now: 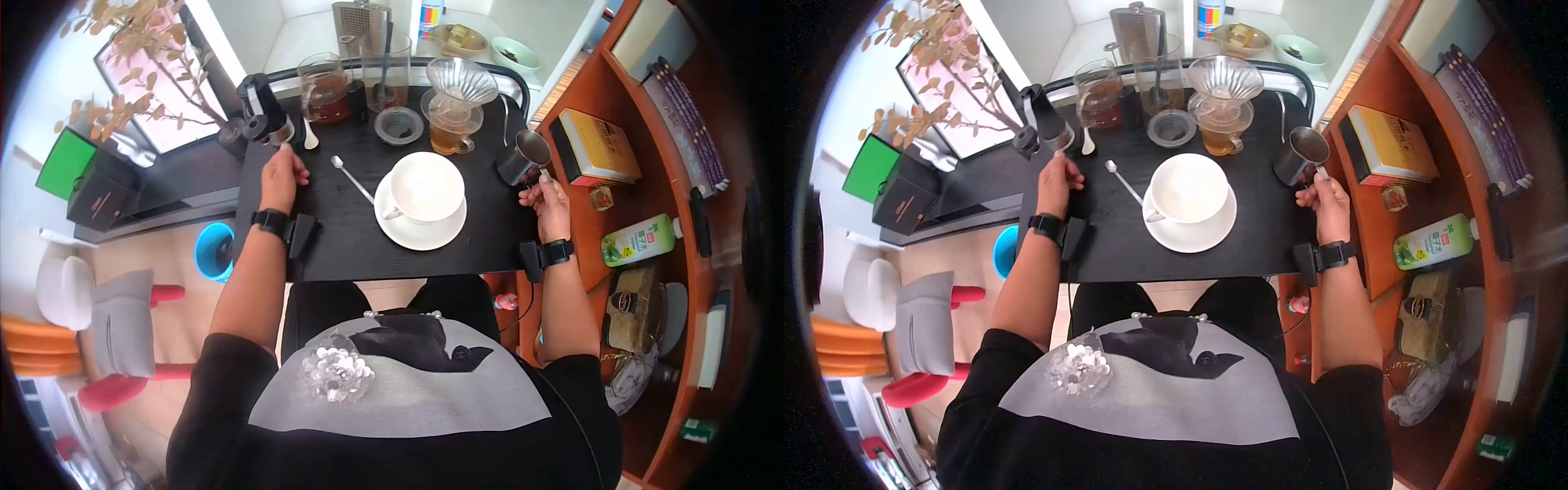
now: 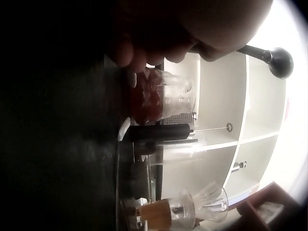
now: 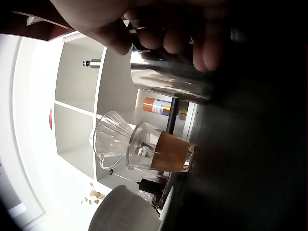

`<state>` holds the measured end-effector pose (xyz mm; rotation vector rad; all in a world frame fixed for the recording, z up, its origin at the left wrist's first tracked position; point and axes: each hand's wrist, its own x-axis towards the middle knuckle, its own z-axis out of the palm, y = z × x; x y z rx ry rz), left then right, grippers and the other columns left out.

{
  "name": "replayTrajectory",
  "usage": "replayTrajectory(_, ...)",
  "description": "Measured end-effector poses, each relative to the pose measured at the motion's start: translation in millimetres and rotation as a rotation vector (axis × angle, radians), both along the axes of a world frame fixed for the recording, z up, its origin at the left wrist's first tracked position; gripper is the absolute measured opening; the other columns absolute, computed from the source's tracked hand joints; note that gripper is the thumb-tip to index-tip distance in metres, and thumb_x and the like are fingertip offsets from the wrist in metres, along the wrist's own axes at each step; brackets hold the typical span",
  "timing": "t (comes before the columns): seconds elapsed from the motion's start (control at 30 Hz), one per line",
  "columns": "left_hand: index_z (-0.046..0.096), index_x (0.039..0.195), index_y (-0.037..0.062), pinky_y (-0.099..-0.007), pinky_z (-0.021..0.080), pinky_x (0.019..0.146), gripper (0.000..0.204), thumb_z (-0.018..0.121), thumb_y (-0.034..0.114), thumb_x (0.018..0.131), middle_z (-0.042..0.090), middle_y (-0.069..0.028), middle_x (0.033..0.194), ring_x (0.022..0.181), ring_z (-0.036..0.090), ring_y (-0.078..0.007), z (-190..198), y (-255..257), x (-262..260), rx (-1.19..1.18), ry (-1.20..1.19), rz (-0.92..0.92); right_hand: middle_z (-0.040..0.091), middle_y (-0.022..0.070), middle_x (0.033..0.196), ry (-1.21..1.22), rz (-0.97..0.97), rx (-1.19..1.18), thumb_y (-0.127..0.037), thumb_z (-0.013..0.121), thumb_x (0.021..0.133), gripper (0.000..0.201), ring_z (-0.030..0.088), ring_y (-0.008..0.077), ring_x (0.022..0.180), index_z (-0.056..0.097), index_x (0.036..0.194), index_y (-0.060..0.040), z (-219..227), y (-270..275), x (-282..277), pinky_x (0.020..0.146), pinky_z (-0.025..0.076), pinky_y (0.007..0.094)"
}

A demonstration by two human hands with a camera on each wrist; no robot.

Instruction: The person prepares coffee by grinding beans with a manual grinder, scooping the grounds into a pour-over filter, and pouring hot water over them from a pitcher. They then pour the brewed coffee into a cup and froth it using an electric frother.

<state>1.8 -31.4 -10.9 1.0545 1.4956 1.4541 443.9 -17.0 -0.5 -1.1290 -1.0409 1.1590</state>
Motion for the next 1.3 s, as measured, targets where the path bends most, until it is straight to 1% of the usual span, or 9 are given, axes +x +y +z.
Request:
replayTrajectory(0.2,0.054,0.076,0.005,-0.0222,0.041,0.059,0.028,0.044,0.027,0.091,0.054,-0.0031,0.071,0.064,0.053,-0.0098,11,-3,12,-0.046,0.257,-0.088,0.058,0.0055,0.086,-0.019,0.06,-0.015,-0.022,0.05,0.09,0.02,0.06,0.0186,0.083,0.056,0.09,-0.0024,10,-9,-7,0.07,0.049,0.0281)
replayTrajectory(0.27,0.058,0.089,0.0042,-0.0246,0.043,0.066,0.02,0.048,0.021,0.089,0.057,-0.0052,0.078,0.073,0.055,-0.0131,7,-6,15,-0.062,0.309,-0.139,0.058,0.0062,0.093,-0.012,0.036,-0.015,-0.021,0.05,0.09,0.021,0.059,0.0186,0.087,0.056,0.098,-0.0018,6,-17,-4,0.071,0.048,0.0282)
replayTrajectory(0.33,0.058,0.104,0.0058,-0.0295,0.044,0.075,0.024,0.053,0.018,0.084,0.058,-0.0093,0.088,0.084,0.056,-0.0203,7,-19,31,0.269,0.839,-0.275,0.056,0.008,0.104,0.018,0.013,0.055,-0.019,0.05,0.09,0.024,0.058,0.0184,0.091,0.053,0.108,-0.0021,-2,-25,5,0.072,0.048,0.0283)
replayTrajectory(0.37,0.058,0.104,0.0058,-0.0295,0.044,0.075,0.024,0.053,0.018,0.084,0.058,-0.0093,0.088,0.084,0.056,-0.0203,9,-23,38,0.266,0.845,-0.275,0.054,0.009,0.108,0.035,0.009,0.052,-0.018,0.05,0.09,0.024,0.058,0.0179,0.092,0.052,0.109,-0.0024,-4,-29,8,0.073,0.048,0.0281)
replayTrajectory(0.43,0.055,0.114,0.0088,-0.0372,0.041,0.085,0.036,0.057,0.019,0.08,0.057,-0.0109,0.102,0.1,0.052,-0.0265,16,-30,52,0.268,1.12,-0.472,0.054,0.0089,0.107,0.038,0.014,0.05,-0.017,0.05,0.09,0.024,0.058,0.0179,0.092,0.052,0.109,-0.0023,-8,-34,13,0.073,0.048,0.0279)
replayTrajectory(0.73,0.055,0.113,0.0094,-0.0474,0.033,0.089,0.041,0.054,0.035,0.081,0.053,-0.0057,0.119,0.115,0.043,-0.0251,29,-14,55,-0.002,1.616,-0.278,0.061,0.0056,0.09,-0.019,0.019,0.088,-0.016,0.051,0.089,0.017,0.059,0.0133,0.079,0.059,0.094,-0.002,-15,-41,11,0.067,0.047,0.0244)
replayTrajectory(1.1,0.052,0.118,0.0096,-0.0574,0.028,0.093,0.045,0.054,0.035,0.08,0.048,-0.0067,0.124,0.123,0.035,-0.0271,21,-4,47,-0.052,1.644,-0.245,0.061,0.0045,0.087,-0.087,0.033,0.127,-0.016,0.051,0.089,0.017,0.058,0.0116,0.075,0.06,0.091,-0.002,-13,-43,11,0.066,0.046,0.0234)
replayTrajectory(1.2,0.054,0.115,0.009,-0.0557,0.029,0.093,0.042,0.056,0.031,0.08,0.05,-0.0061,0.122,0.122,0.037,-0.0256,27,7,50,-0.05,1.675,-0.216,0.06,0.0041,0.086,-0.089,0.019,0.117,-0.015,0.05,0.09,0.016,0.058,0.0111,0.075,0.06,0.09,-0.002,-14,-43,10,0.066,0.046,0.023)
replayTrajectory(1.3,0.058,0.107,0.0066,-0.0455,0.038,0.087,0.033,0.057,0.024,0.08,0.058,-0.0077,0.108,0.108,0.05,-0.0268,45,20,70,0.107,1.406,-0.263,0.06,0.004,0.085,-0.1,0.019,0.126,-0.015,0.05,0.09,0.016,0.057,0.0107,0.074,0.06,0.09,-0.0019,-13,-43,9,0.065,0.045,0.0228)
